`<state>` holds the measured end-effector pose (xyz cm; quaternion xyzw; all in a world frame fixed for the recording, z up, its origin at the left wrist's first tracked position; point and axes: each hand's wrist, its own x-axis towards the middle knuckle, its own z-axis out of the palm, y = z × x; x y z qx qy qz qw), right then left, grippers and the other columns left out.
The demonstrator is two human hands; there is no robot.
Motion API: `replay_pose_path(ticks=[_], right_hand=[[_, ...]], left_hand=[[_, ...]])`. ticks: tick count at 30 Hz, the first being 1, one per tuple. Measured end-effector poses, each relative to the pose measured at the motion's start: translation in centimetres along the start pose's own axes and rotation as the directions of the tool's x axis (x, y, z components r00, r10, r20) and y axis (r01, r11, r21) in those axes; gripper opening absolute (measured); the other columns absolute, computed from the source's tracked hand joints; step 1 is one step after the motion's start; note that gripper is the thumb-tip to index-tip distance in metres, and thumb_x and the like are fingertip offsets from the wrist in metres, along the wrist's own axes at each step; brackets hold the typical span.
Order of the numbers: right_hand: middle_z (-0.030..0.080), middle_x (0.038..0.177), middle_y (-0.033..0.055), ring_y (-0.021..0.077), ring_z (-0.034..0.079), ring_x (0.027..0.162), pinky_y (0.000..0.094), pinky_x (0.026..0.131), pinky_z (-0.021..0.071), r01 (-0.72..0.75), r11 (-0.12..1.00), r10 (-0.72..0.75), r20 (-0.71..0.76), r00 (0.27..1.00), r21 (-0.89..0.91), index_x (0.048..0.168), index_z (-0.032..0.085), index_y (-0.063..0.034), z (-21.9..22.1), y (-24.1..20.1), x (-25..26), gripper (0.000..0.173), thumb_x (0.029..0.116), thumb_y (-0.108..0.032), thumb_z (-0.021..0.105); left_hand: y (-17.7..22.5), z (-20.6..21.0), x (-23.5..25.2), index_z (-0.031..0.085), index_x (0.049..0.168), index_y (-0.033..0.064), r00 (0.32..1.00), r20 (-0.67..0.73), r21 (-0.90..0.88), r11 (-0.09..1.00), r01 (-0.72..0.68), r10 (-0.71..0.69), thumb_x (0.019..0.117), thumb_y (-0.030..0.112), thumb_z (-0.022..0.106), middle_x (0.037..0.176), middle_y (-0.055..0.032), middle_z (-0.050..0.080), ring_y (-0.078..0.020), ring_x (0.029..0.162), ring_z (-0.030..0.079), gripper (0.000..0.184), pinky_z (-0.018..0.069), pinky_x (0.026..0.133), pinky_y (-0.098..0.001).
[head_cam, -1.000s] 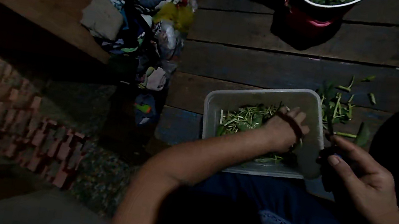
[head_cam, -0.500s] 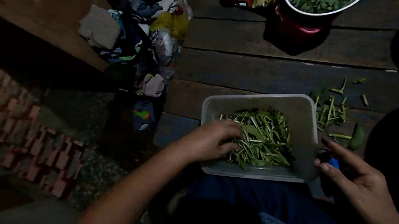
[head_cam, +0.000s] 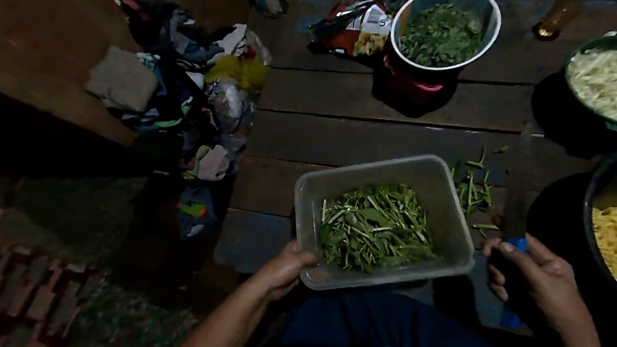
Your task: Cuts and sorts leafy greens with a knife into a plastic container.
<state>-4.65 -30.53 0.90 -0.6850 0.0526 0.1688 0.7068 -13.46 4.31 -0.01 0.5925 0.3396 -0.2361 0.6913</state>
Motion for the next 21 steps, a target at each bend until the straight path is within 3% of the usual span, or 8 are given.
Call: replay_pose_path(ticks=[1,3,6,8,9,11,17,21], right_hand=[[0.065,0.078,-0.0039,0.0033,0.054,0.048,0.0188,0.044,0.0498,0.034,0.998,-0.037,-0.053,0.998,-0.051,0.122,0.059,-0.0089,-0.1,-0.2,0.0,0.025,0.1005,-0.018,0.048],[0.067,0.088,-0.0042,0.0019,0.055,0.052,0.0182,0.047,0.0493,0.104,0.98,-0.12,-0.086,0.989,-0.17,0.143,0.048,-0.0074,-0.4,-1.1,0.2,0.042,0.1042,-0.022,0.045],[0.067,0.097,-0.0005,0.0009,0.052,0.053,0.0187,0.047,0.0466,0.223,0.906,-0.249,-0.027,0.968,-0.359,0.153,0.04,-0.007,-0.1,-2.1,1.5,0.051,0.1063,-0.028,0.04],[0.067,0.107,0.0112,0.0122,0.058,0.066,0.0321,0.058,0.0515,0.228,0.807,-0.244,0.044,0.969,-0.544,0.156,0.038,-0.0076,1.0,-3.1,2.8,0.053,0.1062,-0.023,0.045],[0.065,0.117,0.0181,0.0223,0.062,0.081,0.0434,0.072,0.0537,0.225,0.744,-0.216,0.093,0.972,-0.629,0.156,0.039,-0.0077,1.7,-3.9,3.6,0.053,0.1061,-0.02,0.05],[0.06,0.13,0.0229,0.0364,0.064,0.109,0.0577,0.093,0.0503,0.257,0.571,-0.154,0.206,0.966,-0.779,0.153,0.045,-0.0074,3.2,-5.3,5.6,0.052,0.1037,-0.017,0.058],[0.067,0.114,0.0208,0.0413,0.067,0.102,0.0621,0.086,0.0521,0.49,0.213,-0.159,0.465,0.871,-0.845,0.131,0.064,-0.0062,6.2,-7.7,11.4,0.035,0.0972,-0.013,0.067],[0.069,0.106,0.0204,0.0428,0.066,0.103,0.0626,0.085,0.0514,0.569,0.044,-0.076,0.566,0.821,-0.821,0.116,0.07,-0.0041,7.5,-8.6,14.3,0.022,0.0945,-0.009,0.068]], left_hand=[[0.7,0.4,0.3,0.038,0.147,0.0027,1.0,-0.015,-0.051,0.999,0.001,-0.001,0.1019,-0.001,0.05,0.113,-0.0143,0.067,-0.02,0.092,0.071,0.047,0.0617,0.08,-0.0362],[2.3,1.2,1.5,0.04,0.144,0.0007,0.999,-0.045,-0.135,0.991,-0.019,0.013,0.1012,-0.002,0.049,0.114,-0.0175,0.066,-0.0247,0.092,0.072,0.044,0.0629,0.079,-0.0403],[4.9,2.5,3.7,0.041,0.14,-0.0029,0.991,-0.076,-0.115,0.987,-0.114,0.106,0.1032,0.0,0.047,0.113,-0.0174,0.063,-0.0219,0.093,0.07,0.037,0.0618,0.079,-0.0361],[6.1,3.5,5.3,0.042,0.139,-0.0032,0.986,-0.084,-0.118,0.981,-0.156,0.147,0.1054,0.003,0.047,0.113,-0.0178,0.062,-0.0213,0.093,0.069,0.035,0.0608,0.08,-0.0355],[6.5,4.0,6.2,0.042,0.14,-0.003,0.986,-0.084,-0.14,0.978,-0.154,0.143,0.1064,0.007,0.047,0.112,-0.019,0.063,-0.0228,0.091,0.07,0.035,0.0613,0.078,-0.0361],[6.7,4.6,7.6,0.039,0.142,-0.0011,0.991,-0.06,-0.179,0.975,-0.131,0.123,0.1078,0.017,0.05,0.112,-0.022,0.065,-0.027,0.089,0.071,0.041,0.0614,0.077,-0.0387],[3.7,4.7,7.5,0.009,0.162,0.0165,0.988,0.009,-0.248,0.957,-0.148,0.155,0.1103,0.034,0.044,0.143,-0.0254,0.05,-0.0357,0.108,0.068,0.065,0.0604,0.084,-0.0473],[1.6,4.6,6.6,0.018,0.159,0.0112,0.987,0.09,-0.296,0.95,-0.098,0.13,0.1122,0.033,0.035,0.144,-0.0223,0.05,-0.0349,0.112,0.066,0.054,0.0585,0.087,-0.0471]])
